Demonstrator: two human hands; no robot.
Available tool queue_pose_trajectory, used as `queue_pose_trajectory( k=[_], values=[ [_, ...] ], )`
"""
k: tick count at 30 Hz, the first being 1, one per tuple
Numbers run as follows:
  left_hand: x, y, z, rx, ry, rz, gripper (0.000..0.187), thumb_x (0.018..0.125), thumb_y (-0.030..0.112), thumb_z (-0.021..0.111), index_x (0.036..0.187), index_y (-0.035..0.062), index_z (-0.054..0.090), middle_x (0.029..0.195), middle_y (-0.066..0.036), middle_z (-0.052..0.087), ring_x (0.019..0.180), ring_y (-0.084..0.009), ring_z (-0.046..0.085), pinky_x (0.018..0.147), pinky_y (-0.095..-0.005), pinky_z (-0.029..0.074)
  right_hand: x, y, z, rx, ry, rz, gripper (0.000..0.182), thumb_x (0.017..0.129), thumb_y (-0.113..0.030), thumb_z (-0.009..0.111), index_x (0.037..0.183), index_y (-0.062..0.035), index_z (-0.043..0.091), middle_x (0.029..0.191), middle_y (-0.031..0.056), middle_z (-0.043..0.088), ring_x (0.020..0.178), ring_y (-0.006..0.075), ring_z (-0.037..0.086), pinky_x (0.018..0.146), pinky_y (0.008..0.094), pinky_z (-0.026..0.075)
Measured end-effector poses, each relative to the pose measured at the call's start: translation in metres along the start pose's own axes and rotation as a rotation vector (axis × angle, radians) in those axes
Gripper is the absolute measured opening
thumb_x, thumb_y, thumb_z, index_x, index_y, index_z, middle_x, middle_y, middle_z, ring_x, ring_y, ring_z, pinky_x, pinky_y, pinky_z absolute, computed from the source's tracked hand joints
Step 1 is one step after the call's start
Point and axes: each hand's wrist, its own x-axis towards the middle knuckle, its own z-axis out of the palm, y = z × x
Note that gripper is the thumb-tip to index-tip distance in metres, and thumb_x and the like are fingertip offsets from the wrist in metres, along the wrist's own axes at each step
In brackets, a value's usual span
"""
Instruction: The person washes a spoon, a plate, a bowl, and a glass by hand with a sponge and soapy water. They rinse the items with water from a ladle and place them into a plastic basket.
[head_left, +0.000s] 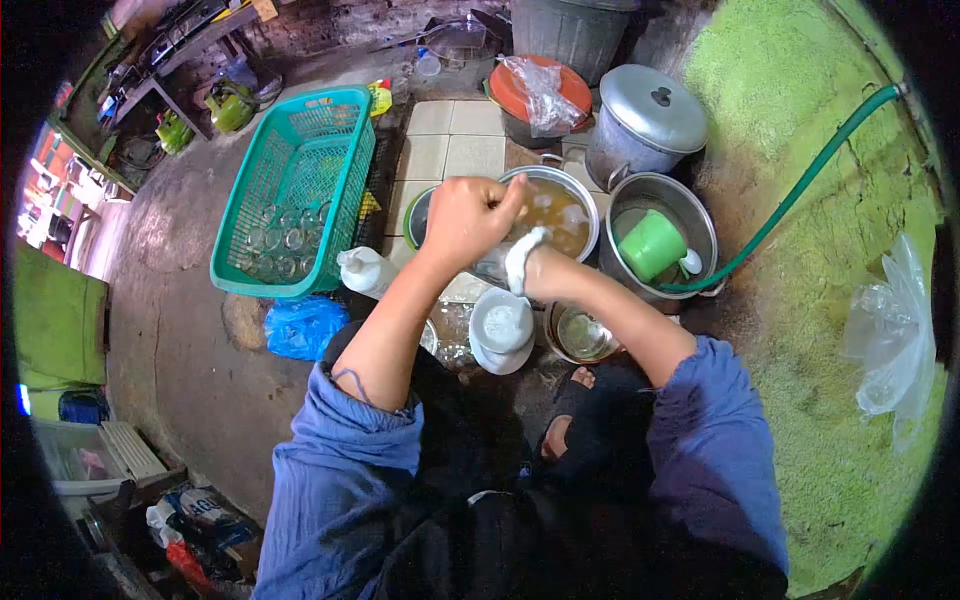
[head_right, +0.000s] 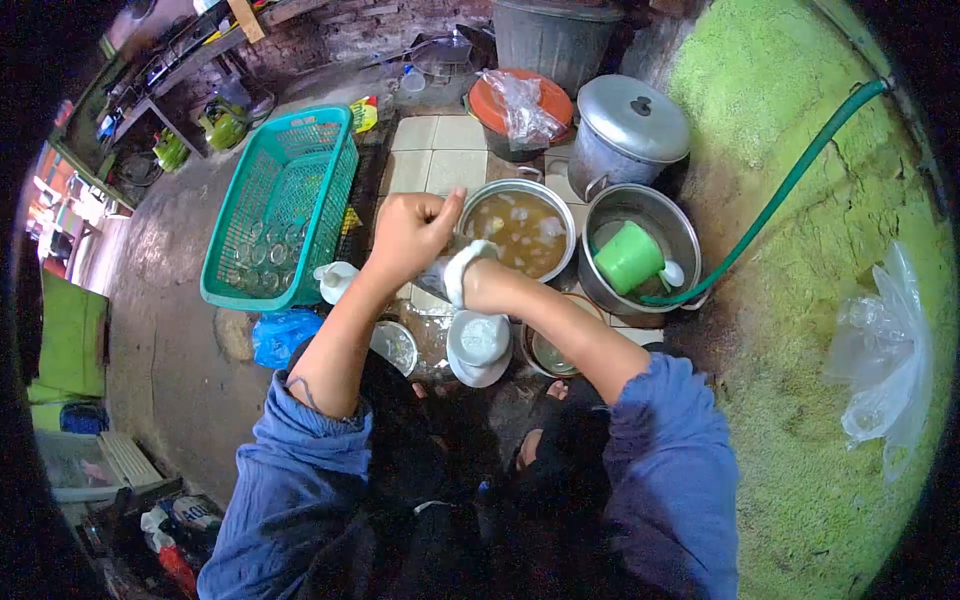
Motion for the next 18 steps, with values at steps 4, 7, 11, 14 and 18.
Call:
queue_pose_trajectory(
  k=[4, 7, 11, 14, 18],
  values=[
    [-0.004, -0.005, 0.006, 0.06, -0.03, -0.104, 0.049, 0.086, 0.034, 0.059, 0.052, -0.0011, 0.054, 0.047, -0.017, 0.047, 0.038, -0.0284, 0.045, 0.042, -0.0391, 0.036, -0.005, -0.039, -0.004, -0.377, 0.047, 0.085, 0.025, 0.081, -0.018, 0.052, 0.097, -0.0026, 0.063, 0.101, 0.0152, 0.066, 0.087, 0.0292, 0.065, 0.073, 0.0416, 0.049],
    [-0.009, 0.009, 0.006, 0.175, 0.153, 0.334, 0.043, 0.085, 0.023, 0.059, 0.048, 0.0024, 0.049, 0.046, -0.014, 0.044, 0.04, -0.0322, 0.045, 0.043, -0.0407, 0.037, 0.033, 0.053, 0.04, -0.239, 0.291, -0.45, 0.025, 0.088, -0.013, 0.049, 0.109, -0.0031, 0.059, 0.113, 0.0125, 0.062, 0.096, 0.0242, 0.061, 0.077, 0.0372, 0.05],
    [-0.007, 0.017, -0.006, 0.055, 0.324, 0.394, 0.039, 0.086, 0.013, 0.058, 0.05, 0.0026, 0.048, 0.047, -0.013, 0.045, 0.039, -0.0295, 0.044, 0.041, -0.0378, 0.035, 0.021, -0.001, 0.018, 1.529, 0.265, 0.024, 0.012, 0.092, -0.009, 0.049, 0.097, -0.0065, 0.059, 0.09, 0.0023, 0.059, 0.076, 0.0111, 0.056, 0.063, 0.0271, 0.048],
    [-0.003, -0.002, -0.01, 0.106, 0.318, 0.066, 0.046, 0.088, 0.028, 0.056, 0.05, 0.0031, 0.05, 0.05, -0.014, 0.05, 0.04, -0.029, 0.047, 0.044, -0.0404, 0.037, 0.005, 0.025, 0.006, 1.163, 0.11, -0.172, 0.023, 0.092, -0.009, 0.051, 0.115, -0.0049, 0.053, 0.099, 0.0066, 0.059, 0.088, 0.0137, 0.056, 0.074, 0.0312, 0.048],
    [0.008, -0.027, -0.019, -0.111, 0.311, -0.283, 0.048, 0.087, 0.033, 0.056, 0.053, -0.0007, 0.051, 0.05, -0.012, 0.049, 0.042, -0.0205, 0.044, 0.048, -0.038, 0.037, -0.042, -0.034, -0.039, 1.112, 0.278, -0.114, 0.035, 0.095, -0.013, 0.046, 0.128, -0.0012, 0.045, 0.118, 0.0073, 0.057, 0.107, 0.0146, 0.055, 0.095, 0.0295, 0.043]
  ],
)
